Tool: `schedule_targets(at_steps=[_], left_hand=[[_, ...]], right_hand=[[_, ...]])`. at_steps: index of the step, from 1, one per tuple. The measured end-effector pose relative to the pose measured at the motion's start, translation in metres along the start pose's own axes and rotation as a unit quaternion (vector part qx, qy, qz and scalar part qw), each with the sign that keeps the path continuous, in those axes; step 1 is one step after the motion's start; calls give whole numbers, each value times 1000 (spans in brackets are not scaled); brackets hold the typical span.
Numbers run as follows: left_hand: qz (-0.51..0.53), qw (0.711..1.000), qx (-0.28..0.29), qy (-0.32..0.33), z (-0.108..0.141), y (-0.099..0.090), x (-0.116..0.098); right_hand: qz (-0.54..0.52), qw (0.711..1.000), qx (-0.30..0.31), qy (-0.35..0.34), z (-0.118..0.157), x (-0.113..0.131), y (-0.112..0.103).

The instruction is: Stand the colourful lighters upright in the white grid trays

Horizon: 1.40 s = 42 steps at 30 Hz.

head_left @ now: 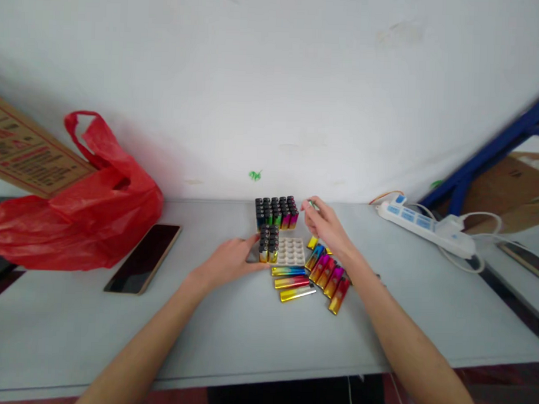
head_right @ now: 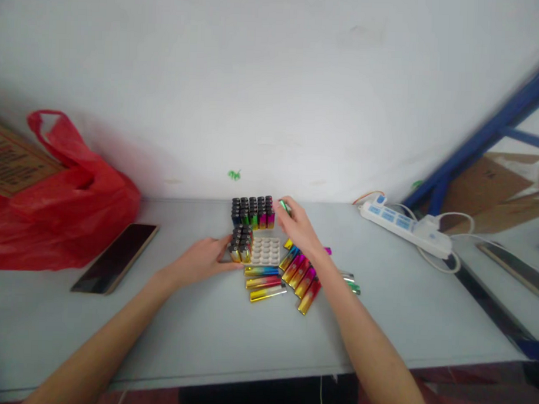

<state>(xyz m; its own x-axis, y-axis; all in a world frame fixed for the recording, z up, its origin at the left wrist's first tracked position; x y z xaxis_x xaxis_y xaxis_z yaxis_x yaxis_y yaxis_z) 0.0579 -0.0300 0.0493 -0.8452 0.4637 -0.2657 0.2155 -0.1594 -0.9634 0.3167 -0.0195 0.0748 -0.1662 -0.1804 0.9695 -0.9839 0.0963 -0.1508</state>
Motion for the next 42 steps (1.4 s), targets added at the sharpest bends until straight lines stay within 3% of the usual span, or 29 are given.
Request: schedule_targets(at_steps=[5, 13, 28, 36, 42], left_hand=[[12, 1000, 5, -4, 0, -1, -1], [23, 1000, 16, -12, -1, -1, 1], [20, 1000, 14, -13, -2, 1, 3], [23, 1000, 11, -11, -1, -2, 1], [11, 1000, -5, 1, -1, 2, 2]], right_hand=[[183, 977, -53, -99, 21, -20, 16], [260, 961, -1, -96, 35, -19, 21], [303, 947, -7, -111, 39, -23, 26], [270, 957, -3, -104, 38, -23, 28], [225, 954, 15, -197, 35, -25, 25]])
Point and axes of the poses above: each hand's wrist, its own z-axis away from the middle knuckle, its own y-axis out of the palm, x = y × z, the point moved 1 cm from there along -z, towards the middle knuckle, and after that the axes turned 8 degrees about -x, right-handed, at the moved point
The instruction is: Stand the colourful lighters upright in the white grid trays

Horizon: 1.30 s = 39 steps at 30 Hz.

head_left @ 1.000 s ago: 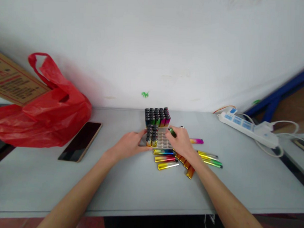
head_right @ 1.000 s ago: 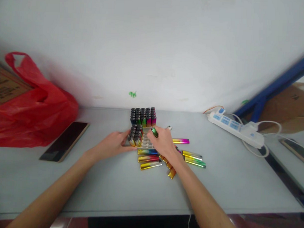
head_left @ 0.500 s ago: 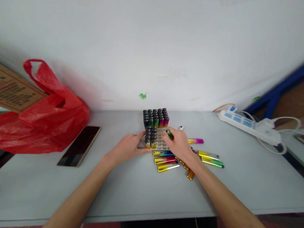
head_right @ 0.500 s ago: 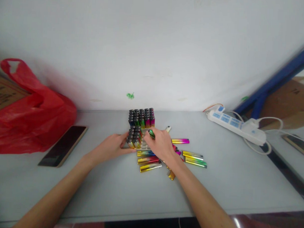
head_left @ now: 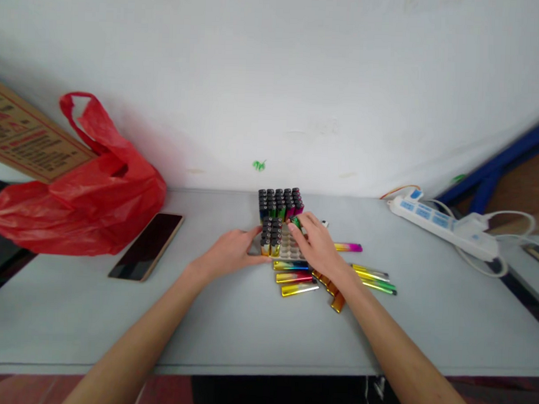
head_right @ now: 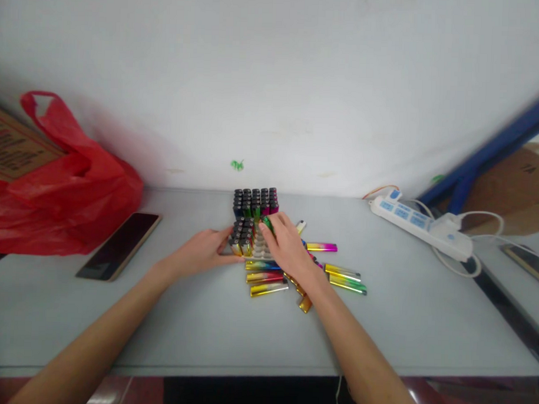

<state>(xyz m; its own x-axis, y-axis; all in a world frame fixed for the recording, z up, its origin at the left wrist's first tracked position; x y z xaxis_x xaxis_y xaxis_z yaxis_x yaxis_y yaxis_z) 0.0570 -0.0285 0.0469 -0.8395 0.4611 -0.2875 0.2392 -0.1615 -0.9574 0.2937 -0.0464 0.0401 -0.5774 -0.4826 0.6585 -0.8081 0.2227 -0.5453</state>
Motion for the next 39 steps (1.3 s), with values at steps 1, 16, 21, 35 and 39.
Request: schedule_targets(at_steps=[1, 16, 21, 35, 39], left_hand=[[-1, 1000, -2, 1, 0, 1, 0], [-12, 1000, -7, 1, 0, 2, 1], [-13, 1000, -9, 3, 0, 4, 4], [-9, 1000, 0, -5, -1, -1, -2], [-2, 1000, -5, -5, -1, 1, -1]], right_hand=[[0, 1000, 1, -7, 0, -1, 0], [90, 994, 58, -29, -1, -24, 7], [114, 989, 89, -40, 0, -28, 18], [118, 993, -27, -7, 34, 12, -106], [182, 981, -58, 26, 88, 0, -139]])
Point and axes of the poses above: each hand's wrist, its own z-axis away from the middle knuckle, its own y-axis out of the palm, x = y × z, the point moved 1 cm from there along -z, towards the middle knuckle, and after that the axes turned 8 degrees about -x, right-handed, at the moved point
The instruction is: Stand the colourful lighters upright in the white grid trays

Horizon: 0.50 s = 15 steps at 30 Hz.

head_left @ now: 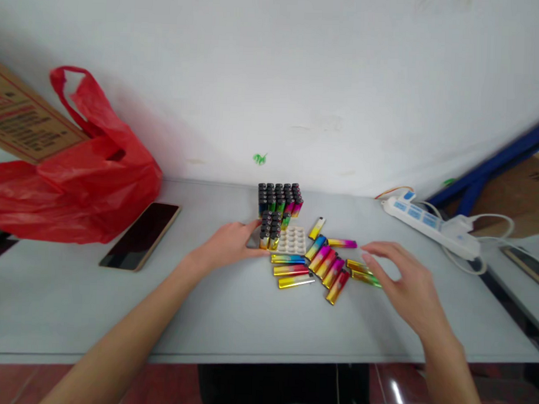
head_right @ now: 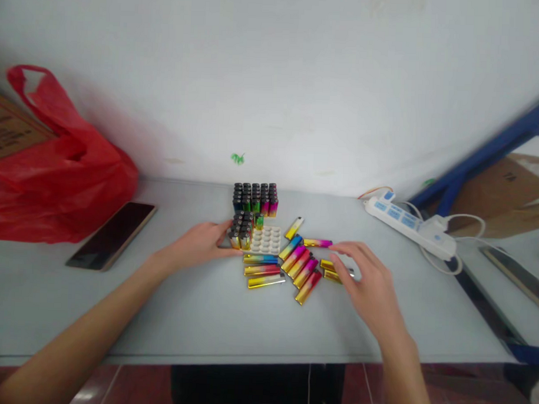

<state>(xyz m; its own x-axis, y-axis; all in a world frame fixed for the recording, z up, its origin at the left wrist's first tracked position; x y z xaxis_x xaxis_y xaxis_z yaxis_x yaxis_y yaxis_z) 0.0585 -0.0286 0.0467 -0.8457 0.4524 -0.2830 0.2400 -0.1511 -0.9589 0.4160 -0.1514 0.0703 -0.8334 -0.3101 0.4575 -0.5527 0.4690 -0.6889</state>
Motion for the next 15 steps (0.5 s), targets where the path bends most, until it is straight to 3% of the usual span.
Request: schedule_targets(at_steps=[4, 8, 15], left_hand=[[-3, 1000, 5, -8, 0, -1, -1], [-17, 1000, 8, -7, 0, -3, -3], [-20, 1000, 9, -3, 0, -4, -5]], right_hand=[[48, 999, 9, 11, 39, -33, -1], [59, 997, 53, 11, 59, -49, 8], [60, 997, 39, -29, 58, -31, 6]])
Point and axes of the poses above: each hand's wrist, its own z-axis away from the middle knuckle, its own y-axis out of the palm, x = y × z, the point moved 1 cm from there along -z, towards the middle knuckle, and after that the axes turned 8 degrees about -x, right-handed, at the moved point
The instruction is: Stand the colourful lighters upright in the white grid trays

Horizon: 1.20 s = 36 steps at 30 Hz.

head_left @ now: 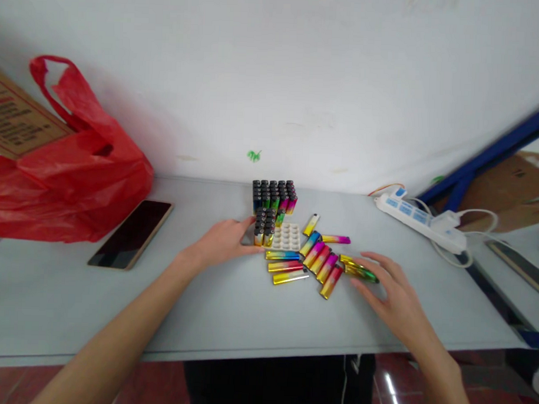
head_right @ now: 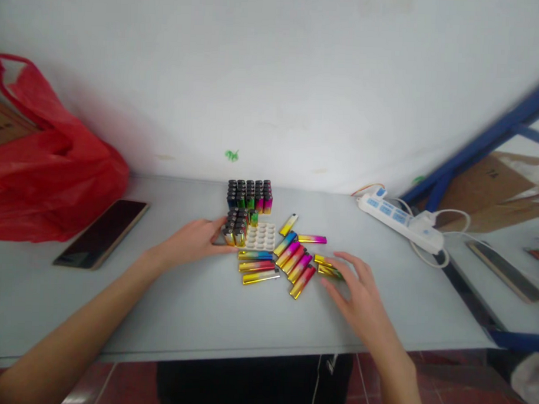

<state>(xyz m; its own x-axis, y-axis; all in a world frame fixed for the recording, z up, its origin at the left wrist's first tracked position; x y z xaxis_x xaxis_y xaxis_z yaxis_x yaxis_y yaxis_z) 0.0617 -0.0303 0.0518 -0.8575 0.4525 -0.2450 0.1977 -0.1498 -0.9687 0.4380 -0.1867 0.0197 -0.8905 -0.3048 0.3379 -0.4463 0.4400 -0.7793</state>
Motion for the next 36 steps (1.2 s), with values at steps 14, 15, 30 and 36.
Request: schedule_targets(at_steps=[14, 15, 30, 36], left_hand=[[3, 1000, -4, 2, -1, 5, 5], [1, 1000, -2, 0, -1, 5, 5], [12, 1000, -14, 3, 1, 3, 2], [-4, 1000, -16, 13, 1, 6, 6]], right_hand=[[34, 991, 77, -105, -15, 19, 12], [28, 989, 88, -112, -18, 19, 11], [-427, 871, -139, 200, -81, 42, 25], [-555, 786, 44, 268, -144, 76, 49]])
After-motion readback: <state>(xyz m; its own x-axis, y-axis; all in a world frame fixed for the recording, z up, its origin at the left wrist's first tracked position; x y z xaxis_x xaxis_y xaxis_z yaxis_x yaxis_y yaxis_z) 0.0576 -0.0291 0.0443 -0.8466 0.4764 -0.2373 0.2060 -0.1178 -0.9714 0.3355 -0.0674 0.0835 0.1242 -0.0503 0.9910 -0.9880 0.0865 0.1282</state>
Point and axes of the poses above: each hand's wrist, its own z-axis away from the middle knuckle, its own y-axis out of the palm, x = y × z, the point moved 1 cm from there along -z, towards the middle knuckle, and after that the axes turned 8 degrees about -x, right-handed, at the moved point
